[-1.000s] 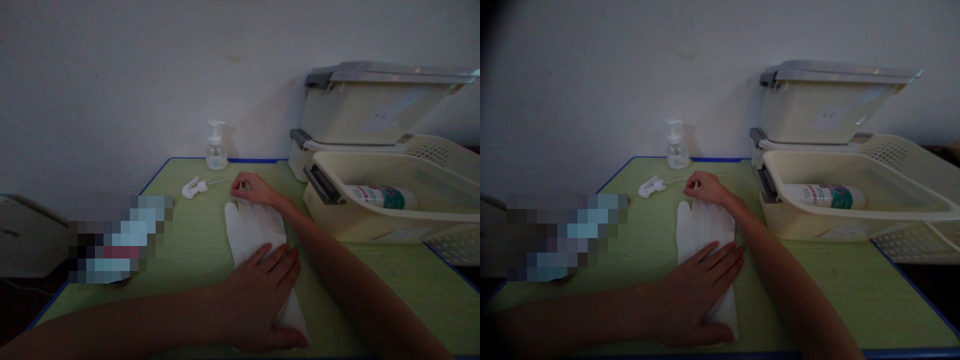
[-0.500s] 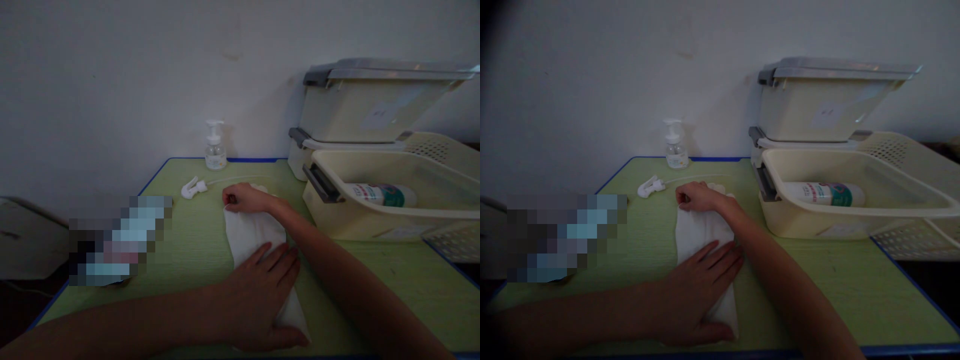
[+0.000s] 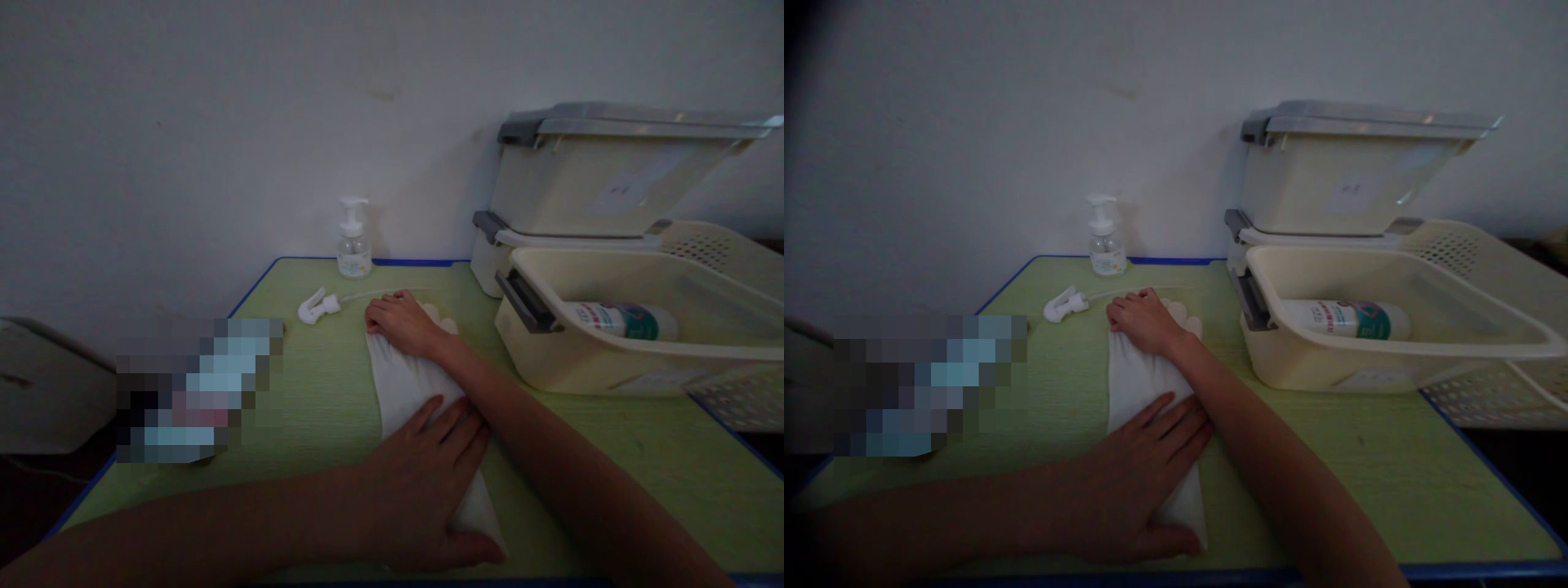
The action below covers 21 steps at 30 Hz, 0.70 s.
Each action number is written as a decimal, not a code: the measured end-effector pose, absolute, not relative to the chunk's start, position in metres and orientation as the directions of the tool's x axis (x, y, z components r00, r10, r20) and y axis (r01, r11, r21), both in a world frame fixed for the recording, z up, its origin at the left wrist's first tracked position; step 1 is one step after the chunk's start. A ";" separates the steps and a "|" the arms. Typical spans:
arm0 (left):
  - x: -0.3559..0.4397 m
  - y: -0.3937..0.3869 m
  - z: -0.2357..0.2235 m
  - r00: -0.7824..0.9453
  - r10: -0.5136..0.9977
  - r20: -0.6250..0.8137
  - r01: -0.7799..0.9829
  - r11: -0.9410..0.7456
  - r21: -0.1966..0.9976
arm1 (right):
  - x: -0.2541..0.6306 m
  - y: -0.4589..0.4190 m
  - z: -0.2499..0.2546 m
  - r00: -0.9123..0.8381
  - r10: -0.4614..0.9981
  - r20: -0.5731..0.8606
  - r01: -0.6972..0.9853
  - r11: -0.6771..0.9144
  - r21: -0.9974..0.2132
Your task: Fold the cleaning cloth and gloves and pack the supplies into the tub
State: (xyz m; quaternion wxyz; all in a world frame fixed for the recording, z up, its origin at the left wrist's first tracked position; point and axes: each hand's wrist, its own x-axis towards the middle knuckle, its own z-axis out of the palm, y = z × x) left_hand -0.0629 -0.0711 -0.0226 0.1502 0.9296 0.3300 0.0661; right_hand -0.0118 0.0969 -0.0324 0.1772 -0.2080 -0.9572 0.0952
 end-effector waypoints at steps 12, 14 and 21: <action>-0.064 -0.070 -0.021 0.782 0.623 0.000 0.587 -0.736 0.338 | -0.009 0.115 -0.046 -0.841 0.447 0.307 0.156 0.742 -0.652; -0.064 -0.070 -0.022 0.783 0.621 0.007 0.583 -0.740 0.335 | -0.008 0.116 -0.045 -0.839 0.453 0.301 0.137 0.711 -0.690; -0.065 -0.069 -0.021 0.783 0.622 0.002 0.585 -0.737 0.340 | -0.002 0.117 -0.039 -0.824 0.483 0.295 0.138 0.677 -0.722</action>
